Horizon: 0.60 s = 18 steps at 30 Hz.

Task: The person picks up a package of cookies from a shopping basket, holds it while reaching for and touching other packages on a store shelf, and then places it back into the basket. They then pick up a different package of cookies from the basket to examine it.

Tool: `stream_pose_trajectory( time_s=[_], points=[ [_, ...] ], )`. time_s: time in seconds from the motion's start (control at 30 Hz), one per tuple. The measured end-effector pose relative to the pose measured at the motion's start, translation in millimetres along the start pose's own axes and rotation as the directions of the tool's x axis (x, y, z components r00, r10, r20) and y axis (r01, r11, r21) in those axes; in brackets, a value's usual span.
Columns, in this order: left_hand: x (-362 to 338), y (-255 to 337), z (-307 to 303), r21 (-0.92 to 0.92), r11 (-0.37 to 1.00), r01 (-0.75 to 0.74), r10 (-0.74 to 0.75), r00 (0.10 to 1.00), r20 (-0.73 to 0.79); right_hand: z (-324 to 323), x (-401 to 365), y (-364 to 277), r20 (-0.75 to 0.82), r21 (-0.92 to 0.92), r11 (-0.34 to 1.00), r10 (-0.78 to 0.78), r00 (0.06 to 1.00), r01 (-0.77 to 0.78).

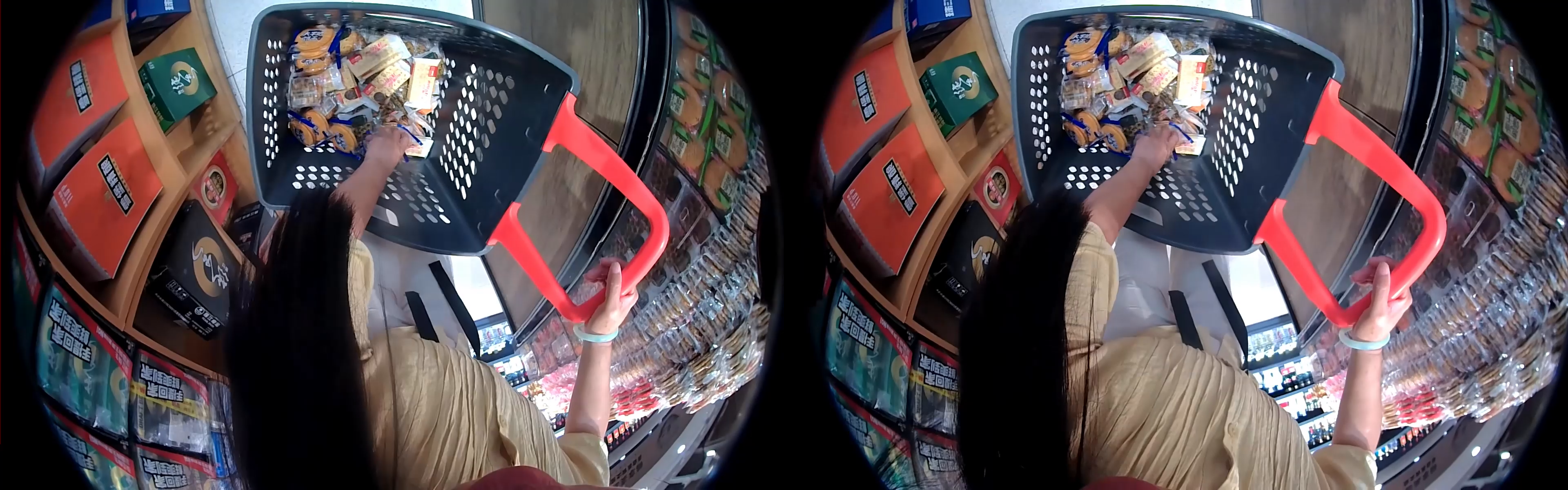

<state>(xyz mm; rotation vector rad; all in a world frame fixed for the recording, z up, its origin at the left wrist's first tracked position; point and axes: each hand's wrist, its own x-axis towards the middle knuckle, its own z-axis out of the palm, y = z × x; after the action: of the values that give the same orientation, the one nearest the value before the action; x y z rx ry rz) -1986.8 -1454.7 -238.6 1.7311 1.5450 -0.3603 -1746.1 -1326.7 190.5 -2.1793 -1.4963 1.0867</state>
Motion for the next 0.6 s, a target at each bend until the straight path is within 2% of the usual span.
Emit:
stream_pose_trajectory(
  time_s=[0.1,0.17,0.2,0.27,0.3,0.37,0.4,0.47,0.5,0.53,0.57,0.6],
  points=[
    [-7.8,-3.4,-11.5,0.066,0.997,0.034,-0.033,0.999,-0.027,0.8,-0.3,-0.7,-0.013,0.0,1.0,0.009,1.0,-0.009],
    [-8.3,-12.2,-27.4,-0.078,0.997,0.014,-0.005,0.994,0.105,-0.3,0.3,0.6,-0.004,-0.002,1.0,0.004,1.0,-0.004],
    [-10.4,-17.8,-33.8,-0.076,0.997,0.013,-0.005,0.995,0.103,-1.2,0.2,1.3,0.007,-0.006,1.0,-0.001,1.0,0.001],
    [-17.8,-32.3,-48.6,-0.236,0.971,-0.023,0.045,0.995,0.09,-1.2,0.9,2.0,0.007,0.021,1.0,-0.01,1.0,0.009],
    [-25.2,-37.4,-58.0,-0.232,0.972,-0.025,0.046,0.995,0.085,-1.5,0.9,2.2,0.012,0.025,1.0,-0.001,1.0,0.001],
    [-42.7,-46.3,-75.0,-0.472,0.881,0.025,-0.03,1.0,-0.003,0.4,0.8,1.0,-0.004,0.058,0.998,-0.01,1.0,0.01],
    [-49.9,-51.2,-81.9,-0.465,0.885,0.02,-0.026,1.0,-0.006,0.4,0.9,1.0,-0.002,0.07,0.997,-0.015,1.0,0.015],
    [-64.3,-60.6,-97.8,-0.662,0.717,0.22,-0.243,0.968,0.06,-0.9,2.0,4.2,0.009,0.103,0.994,-0.021,1.0,0.02],
    [-72.8,-64.8,-103.5,-0.656,0.724,0.214,-0.239,0.97,0.052,-1.9,2.5,4.2,0.017,0.093,0.995,-0.026,1.0,0.025],
    [-84.6,-68.4,-108.0,-0.886,0.409,0.221,-0.212,0.967,0.144,-1.7,1.6,1.2,-0.001,0.048,0.999,-0.022,1.0,0.022],
    [-100.0,-68.5,-118.1,-0.974,0.03,0.223,-0.149,0.965,0.216,-3.1,2.4,2.0,0.002,0.045,0.999,-0.021,1.0,0.021],
    [-115.0,-66.4,-127.4,-0.909,-0.353,0.222,-0.061,0.964,0.259,-3.8,3.0,4.2,0.005,0.041,0.999,-0.02,1.0,0.02]
  ],
)
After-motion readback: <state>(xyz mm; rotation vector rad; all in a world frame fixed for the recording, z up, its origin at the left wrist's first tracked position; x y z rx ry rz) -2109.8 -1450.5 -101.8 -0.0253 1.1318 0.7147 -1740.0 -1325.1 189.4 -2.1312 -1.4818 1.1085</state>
